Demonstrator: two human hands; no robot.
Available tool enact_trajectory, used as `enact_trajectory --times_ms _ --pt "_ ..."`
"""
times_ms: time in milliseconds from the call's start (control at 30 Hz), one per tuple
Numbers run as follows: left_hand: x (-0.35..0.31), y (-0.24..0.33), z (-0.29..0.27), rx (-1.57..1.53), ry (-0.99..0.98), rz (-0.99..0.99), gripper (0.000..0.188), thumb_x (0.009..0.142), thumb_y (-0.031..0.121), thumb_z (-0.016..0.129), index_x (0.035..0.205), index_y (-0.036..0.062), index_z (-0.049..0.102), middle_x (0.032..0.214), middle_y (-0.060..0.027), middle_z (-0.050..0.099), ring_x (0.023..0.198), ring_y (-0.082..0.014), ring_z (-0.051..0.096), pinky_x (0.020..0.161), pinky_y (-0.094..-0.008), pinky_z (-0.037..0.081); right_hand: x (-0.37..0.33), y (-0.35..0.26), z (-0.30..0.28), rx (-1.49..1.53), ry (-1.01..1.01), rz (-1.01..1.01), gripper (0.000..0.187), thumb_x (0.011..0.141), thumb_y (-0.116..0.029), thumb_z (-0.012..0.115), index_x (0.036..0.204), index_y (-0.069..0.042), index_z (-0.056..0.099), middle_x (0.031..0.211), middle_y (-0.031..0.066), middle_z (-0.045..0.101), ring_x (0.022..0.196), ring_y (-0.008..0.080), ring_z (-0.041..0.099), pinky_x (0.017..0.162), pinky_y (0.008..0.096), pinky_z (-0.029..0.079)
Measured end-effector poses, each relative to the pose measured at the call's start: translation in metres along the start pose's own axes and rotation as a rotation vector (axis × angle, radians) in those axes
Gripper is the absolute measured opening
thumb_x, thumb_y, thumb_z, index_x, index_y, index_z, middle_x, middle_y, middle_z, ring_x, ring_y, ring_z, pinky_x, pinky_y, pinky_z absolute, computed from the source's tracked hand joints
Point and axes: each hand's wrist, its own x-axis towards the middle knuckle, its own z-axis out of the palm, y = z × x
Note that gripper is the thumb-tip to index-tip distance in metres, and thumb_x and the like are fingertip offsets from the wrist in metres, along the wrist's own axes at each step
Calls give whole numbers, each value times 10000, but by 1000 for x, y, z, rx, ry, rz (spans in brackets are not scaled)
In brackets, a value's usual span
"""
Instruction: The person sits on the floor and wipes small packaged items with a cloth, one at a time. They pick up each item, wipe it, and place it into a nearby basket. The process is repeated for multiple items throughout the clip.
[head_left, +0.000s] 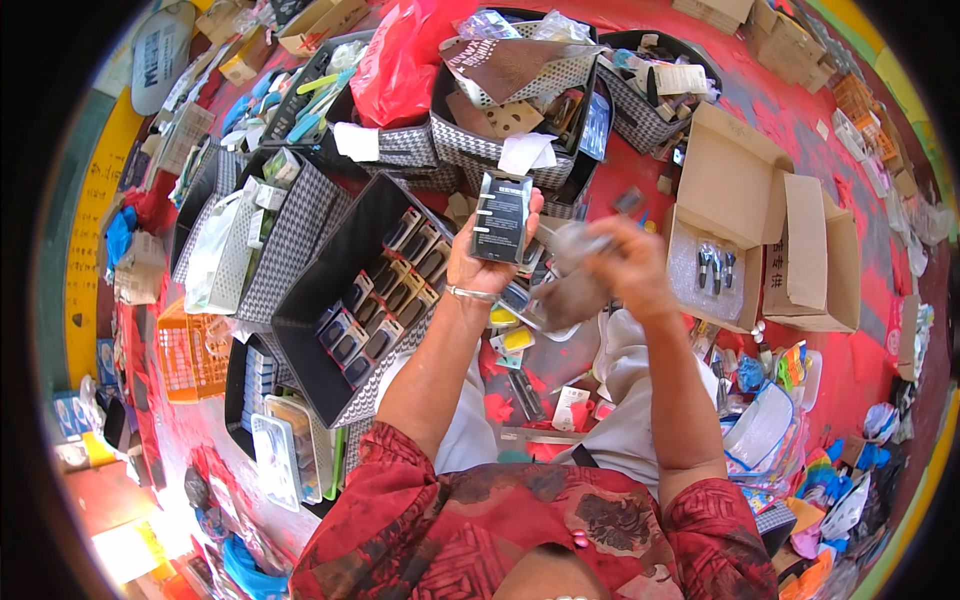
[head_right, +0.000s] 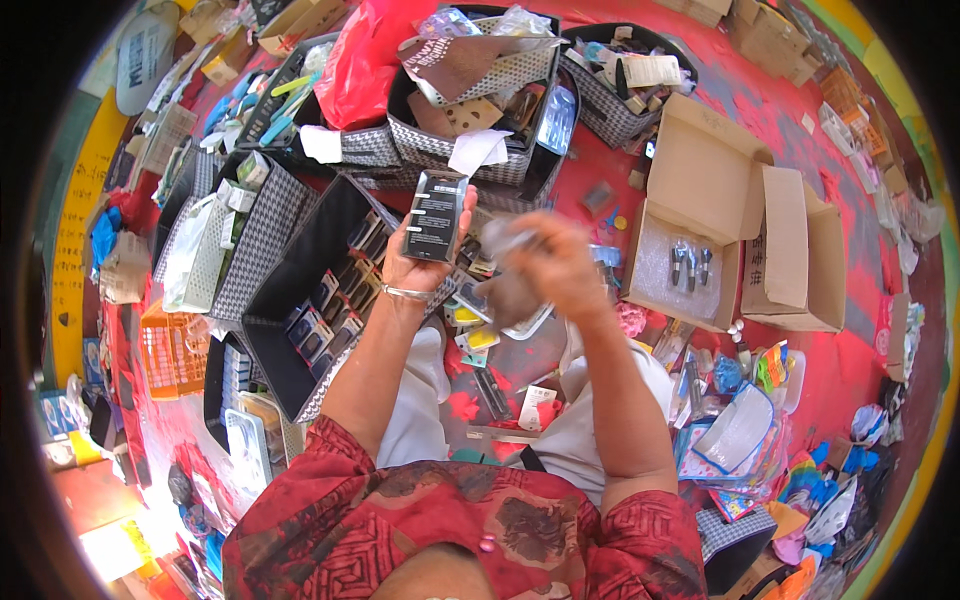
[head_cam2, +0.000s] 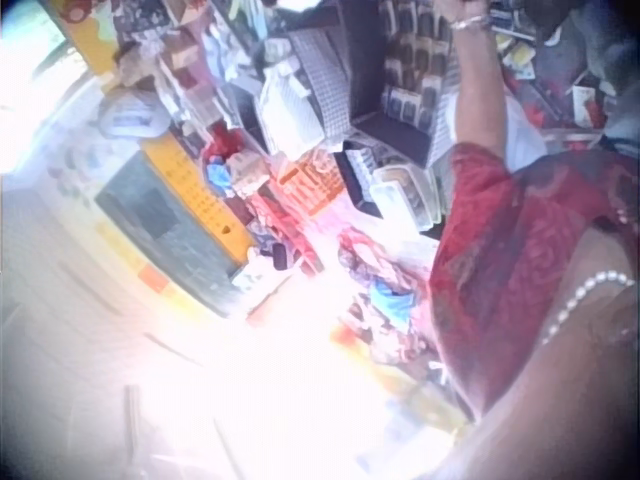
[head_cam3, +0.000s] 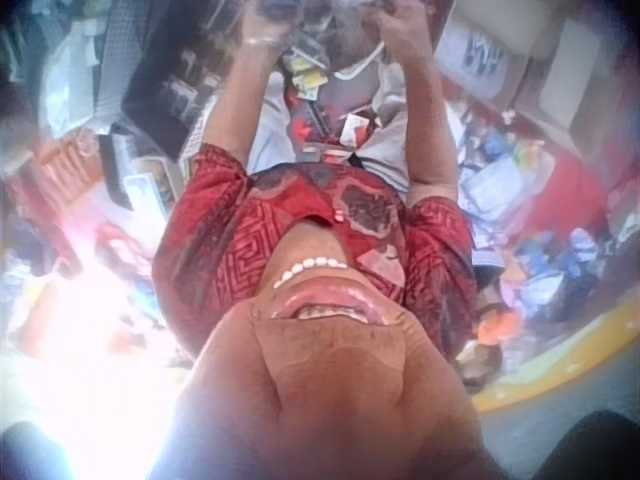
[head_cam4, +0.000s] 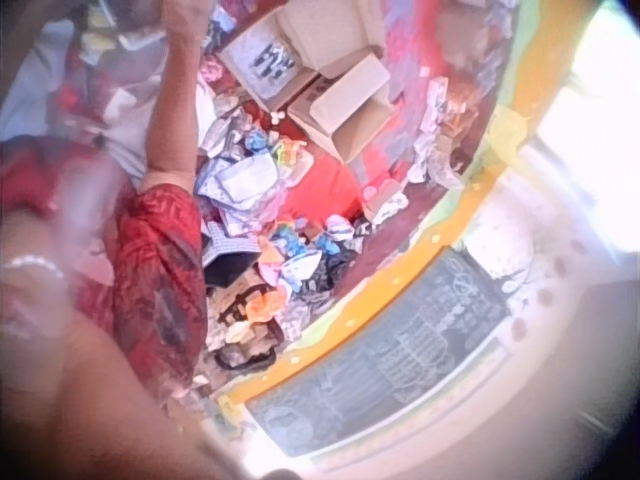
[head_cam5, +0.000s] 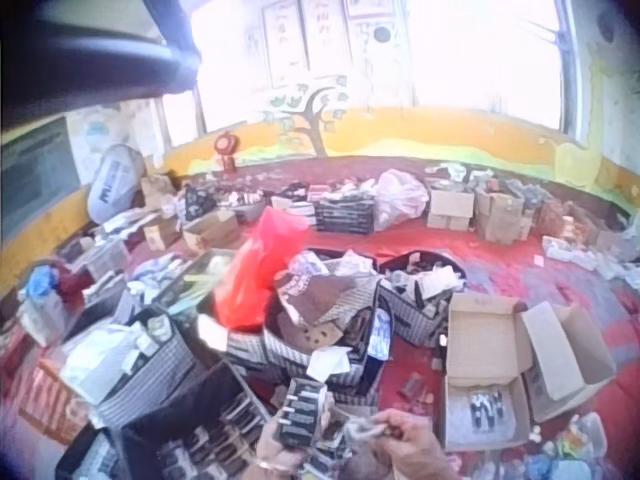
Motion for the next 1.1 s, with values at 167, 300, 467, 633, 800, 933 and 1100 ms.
enact_trajectory --times_ms 167,300,467,633,800,933,1100 --pt "4 -13 -11 157 4 -44 361 915 129 394 1218 -65 428 1235 -253 469 1100 -346 529 882 -444 494 14 -8 -10 690 380 -204 200 846 -62 582 1046 -70 584 905 26 624 774 99 582 673 241 485" --pt "-1 -25 -15 207 10 -79 224 919 182 448 1070 44 539 1050 -120 590 948 -208 605 809 -341 523 12 -2 34 -387 -36 -611 246 754 -35 596 999 -42 582 1028 125 571 994 301 541 897 379 407" --pt "-9 -42 -10 380 17 -110 290 950 252 401 1157 71 491 1098 -93 576 991 -208 587 840 -350 502 28 11 30 -428 348 -551 241 724 20 567 947 -64 600 927 126 553 869 325 542 753 394 445" --pt "-2 -39 -13 444 63 -93 286 941 231 424 1150 53 503 1099 -99 586 988 -209 593 841 -358 503 33 11 19 -436 416 -535 203 742 -5 566 933 -53 612 847 129 558 799 324 568 700 375 458" --pt "-3 -21 -36 398 142 -71 269 919 213 434 1090 32 536 1060 -125 602 963 -239 603 835 -381 504 17 9 48 -569 -17 -602 148 730 -54 565 869 -87 607 862 98 565 818 297 567 686 387 463" --pt "2 -7 -33 476 -87 -48 281 923 190 431 1114 9 530 1060 -145 605 916 -259 617 783 -369 523 1 19 59 -458 -292 -526 166 719 -58 582 883 -68 609 861 96 567 820 299 567 696 360 461" --pt "1 -10 -10 325 11 40 395 918 176 445 1188 -112 437 1065 -242 572 948 -306 610 826 -369 538 1 18 -7 -436 -291 -184 169 773 -79 560 929 -59 625 791 80 630 728 202 619 668 308 490"
